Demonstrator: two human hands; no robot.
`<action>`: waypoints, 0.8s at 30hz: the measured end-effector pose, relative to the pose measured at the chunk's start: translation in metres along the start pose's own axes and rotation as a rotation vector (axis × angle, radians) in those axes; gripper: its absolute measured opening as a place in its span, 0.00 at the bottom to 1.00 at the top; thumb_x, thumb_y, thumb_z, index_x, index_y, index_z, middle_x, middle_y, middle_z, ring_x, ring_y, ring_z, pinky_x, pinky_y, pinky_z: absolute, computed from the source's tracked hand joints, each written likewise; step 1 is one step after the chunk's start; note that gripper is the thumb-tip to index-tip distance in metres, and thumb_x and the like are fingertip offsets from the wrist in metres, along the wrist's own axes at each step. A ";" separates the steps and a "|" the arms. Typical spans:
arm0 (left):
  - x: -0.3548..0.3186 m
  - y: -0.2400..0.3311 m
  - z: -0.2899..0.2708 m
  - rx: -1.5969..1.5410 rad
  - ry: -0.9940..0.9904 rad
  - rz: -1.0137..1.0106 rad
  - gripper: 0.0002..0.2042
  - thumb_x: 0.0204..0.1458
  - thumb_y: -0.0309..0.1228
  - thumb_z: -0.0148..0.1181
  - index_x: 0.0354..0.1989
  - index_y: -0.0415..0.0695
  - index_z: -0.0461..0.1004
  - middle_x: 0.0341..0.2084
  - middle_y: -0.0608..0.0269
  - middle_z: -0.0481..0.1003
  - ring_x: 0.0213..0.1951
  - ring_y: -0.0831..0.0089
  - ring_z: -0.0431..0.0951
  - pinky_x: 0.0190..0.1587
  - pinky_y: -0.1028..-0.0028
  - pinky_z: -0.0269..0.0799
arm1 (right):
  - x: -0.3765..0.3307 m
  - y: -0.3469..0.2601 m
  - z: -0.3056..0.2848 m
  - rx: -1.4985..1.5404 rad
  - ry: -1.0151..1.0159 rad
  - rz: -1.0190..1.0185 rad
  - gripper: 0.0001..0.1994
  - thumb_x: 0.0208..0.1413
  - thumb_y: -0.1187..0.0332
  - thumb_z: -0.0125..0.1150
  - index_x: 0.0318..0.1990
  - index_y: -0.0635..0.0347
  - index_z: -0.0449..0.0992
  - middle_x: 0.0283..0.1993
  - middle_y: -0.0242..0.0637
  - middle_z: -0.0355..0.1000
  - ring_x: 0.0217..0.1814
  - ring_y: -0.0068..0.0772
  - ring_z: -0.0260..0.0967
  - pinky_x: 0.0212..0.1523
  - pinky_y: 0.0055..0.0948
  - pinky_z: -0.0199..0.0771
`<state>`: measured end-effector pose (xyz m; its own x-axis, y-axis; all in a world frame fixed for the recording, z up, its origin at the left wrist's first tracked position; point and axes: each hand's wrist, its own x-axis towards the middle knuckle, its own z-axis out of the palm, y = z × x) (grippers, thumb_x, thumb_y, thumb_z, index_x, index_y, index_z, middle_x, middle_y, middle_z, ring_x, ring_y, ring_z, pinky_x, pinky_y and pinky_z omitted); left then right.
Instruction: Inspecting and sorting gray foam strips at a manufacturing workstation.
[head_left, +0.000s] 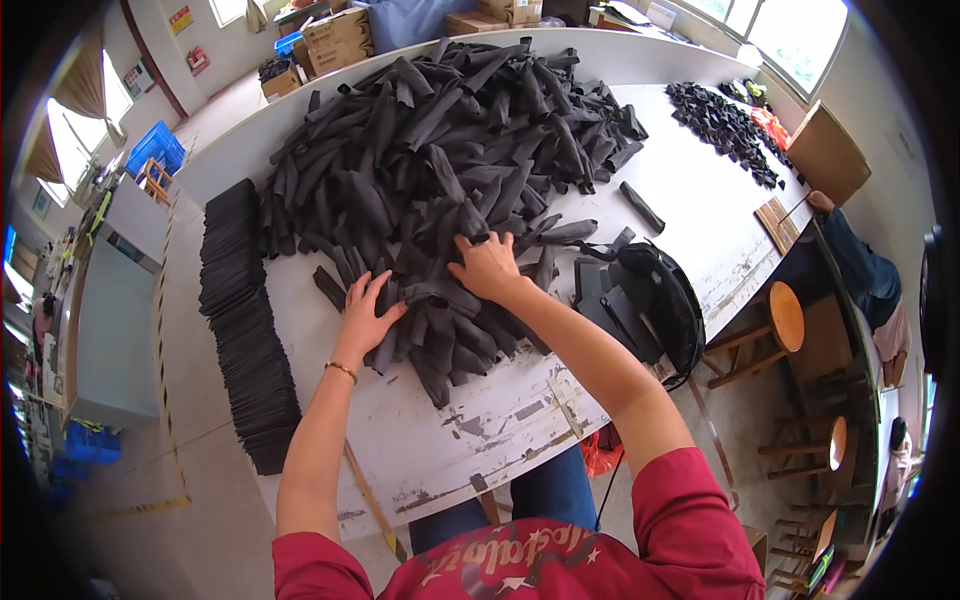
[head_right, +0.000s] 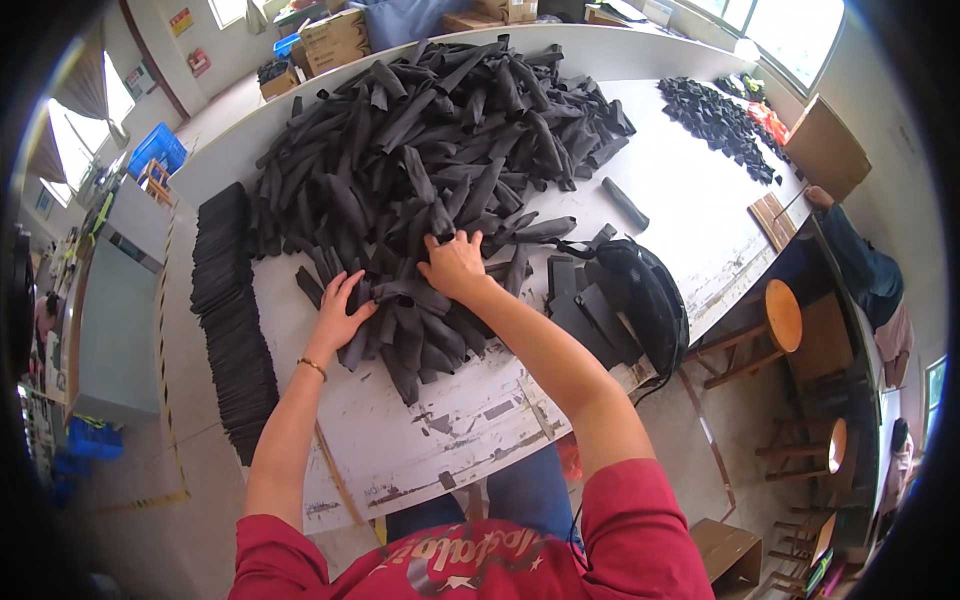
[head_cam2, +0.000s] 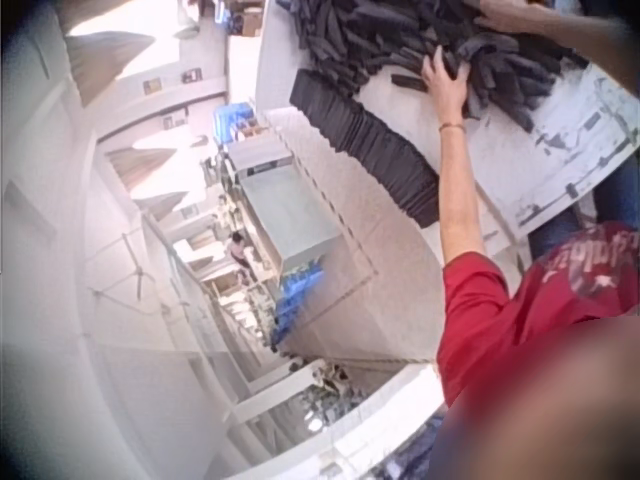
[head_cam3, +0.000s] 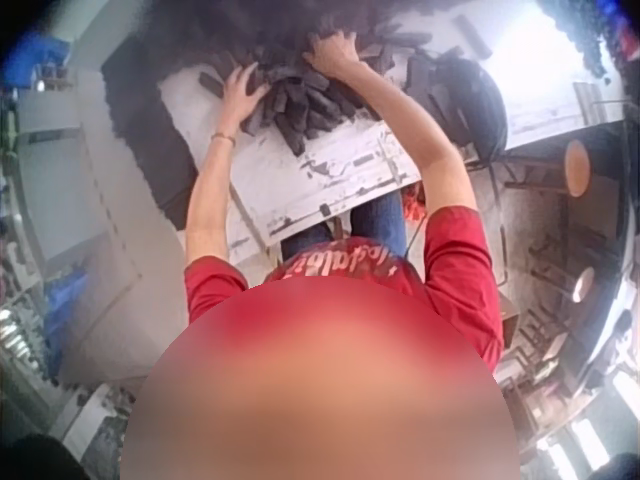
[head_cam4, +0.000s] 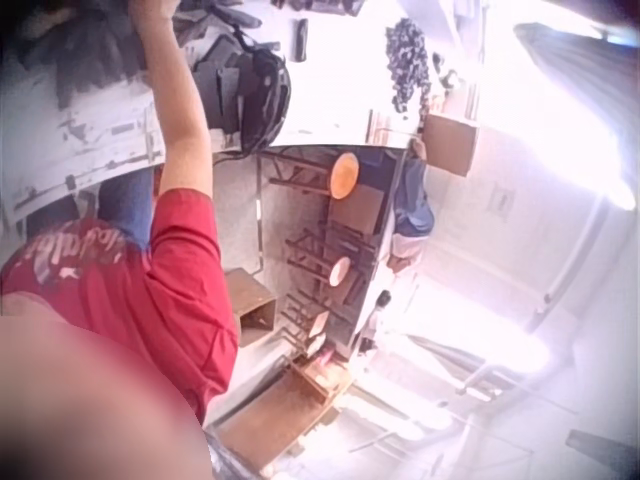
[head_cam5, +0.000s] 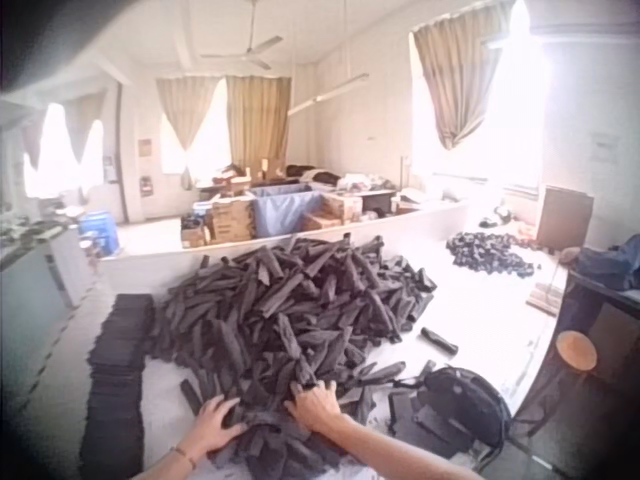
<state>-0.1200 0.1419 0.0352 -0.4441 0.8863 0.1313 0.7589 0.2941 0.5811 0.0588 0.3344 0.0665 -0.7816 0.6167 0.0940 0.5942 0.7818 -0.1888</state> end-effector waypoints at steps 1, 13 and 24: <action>-0.006 -0.001 -0.002 0.002 0.002 -0.006 0.33 0.50 0.52 0.64 0.65 0.60 0.63 0.67 0.51 0.56 0.67 0.48 0.54 0.66 0.54 0.55 | -0.002 -0.010 0.003 0.052 -0.015 -0.007 0.28 0.56 0.49 0.57 0.60 0.52 0.69 0.53 0.55 0.72 0.57 0.57 0.65 0.59 0.61 0.56; -0.074 0.015 -0.019 -0.071 -0.131 0.073 0.38 0.43 0.34 0.70 0.66 0.56 0.61 0.66 0.47 0.55 0.67 0.46 0.56 0.67 0.57 0.56 | -0.063 -0.071 0.022 0.492 -0.210 -0.056 0.28 0.59 0.50 0.55 0.62 0.56 0.63 0.50 0.62 0.71 0.52 0.68 0.68 0.52 0.57 0.69; -0.110 0.015 -0.057 -0.127 -0.067 0.132 0.38 0.47 0.32 0.67 0.68 0.50 0.56 0.68 0.52 0.55 0.69 0.50 0.54 0.70 0.57 0.50 | -0.099 -0.021 -0.118 0.517 -0.314 -0.227 0.31 0.58 0.58 0.60 0.66 0.57 0.61 0.36 0.52 0.78 0.37 0.44 0.78 0.41 0.38 0.75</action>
<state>-0.0872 0.0283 0.0753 -0.3088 0.9374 0.1613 0.7401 0.1303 0.6597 0.1464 0.2680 0.1769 -0.9419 0.3239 -0.0887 0.3007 0.6961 -0.6519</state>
